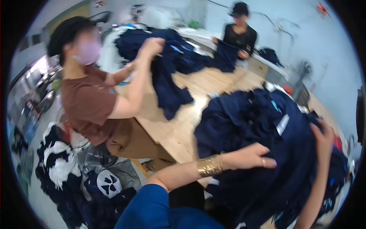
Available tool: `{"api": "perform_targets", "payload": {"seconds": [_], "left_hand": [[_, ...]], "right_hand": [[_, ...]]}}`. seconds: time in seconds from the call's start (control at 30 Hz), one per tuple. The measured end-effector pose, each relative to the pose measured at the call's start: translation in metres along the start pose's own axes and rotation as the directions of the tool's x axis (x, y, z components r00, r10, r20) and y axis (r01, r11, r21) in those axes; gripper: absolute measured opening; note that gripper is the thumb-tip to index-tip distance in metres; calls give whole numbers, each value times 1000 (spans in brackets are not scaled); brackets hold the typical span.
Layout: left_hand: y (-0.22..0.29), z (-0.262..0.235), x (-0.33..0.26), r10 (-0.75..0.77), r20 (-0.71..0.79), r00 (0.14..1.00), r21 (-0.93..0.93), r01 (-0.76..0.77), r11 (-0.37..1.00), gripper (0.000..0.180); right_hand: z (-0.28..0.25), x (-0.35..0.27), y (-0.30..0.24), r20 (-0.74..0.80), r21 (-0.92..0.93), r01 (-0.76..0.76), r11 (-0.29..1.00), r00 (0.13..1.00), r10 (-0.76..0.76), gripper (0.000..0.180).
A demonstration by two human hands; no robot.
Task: Trimming loose threads from blue athletic pants using small scissors on a work table.
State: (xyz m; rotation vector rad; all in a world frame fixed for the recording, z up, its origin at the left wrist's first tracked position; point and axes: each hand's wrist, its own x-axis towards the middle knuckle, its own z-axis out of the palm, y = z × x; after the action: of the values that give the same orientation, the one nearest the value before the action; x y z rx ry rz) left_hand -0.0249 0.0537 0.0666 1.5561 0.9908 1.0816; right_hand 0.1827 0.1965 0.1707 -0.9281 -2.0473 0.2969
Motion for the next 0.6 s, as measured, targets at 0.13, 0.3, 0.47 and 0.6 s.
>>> {"api": "perform_targets", "payload": {"seconds": [0.13, 0.3, 0.47, 0.6], "left_hand": [[-37, 14, -8, -273, -132, 953, -659, 122, 742, 22], [-49, 34, -21, -239, -217, 946, -668, 35, 744, 18], [-50, 50, -21, -267, -209, 941, -712, 41, 701, 18], [-50, 56, -22, -297, -156, 942, -762, 76, 643, 20]], "right_hand": [[60, -27, 16, 117, -228, 233, 945, 970, -211, 20], [49, -100, -11, 156, 17, 92, 996, 983, -94, 18], [37, -159, -24, 137, -54, -127, 990, 982, 133, 31], [39, -184, -25, 107, -3, -238, 971, 966, 237, 30]]}}
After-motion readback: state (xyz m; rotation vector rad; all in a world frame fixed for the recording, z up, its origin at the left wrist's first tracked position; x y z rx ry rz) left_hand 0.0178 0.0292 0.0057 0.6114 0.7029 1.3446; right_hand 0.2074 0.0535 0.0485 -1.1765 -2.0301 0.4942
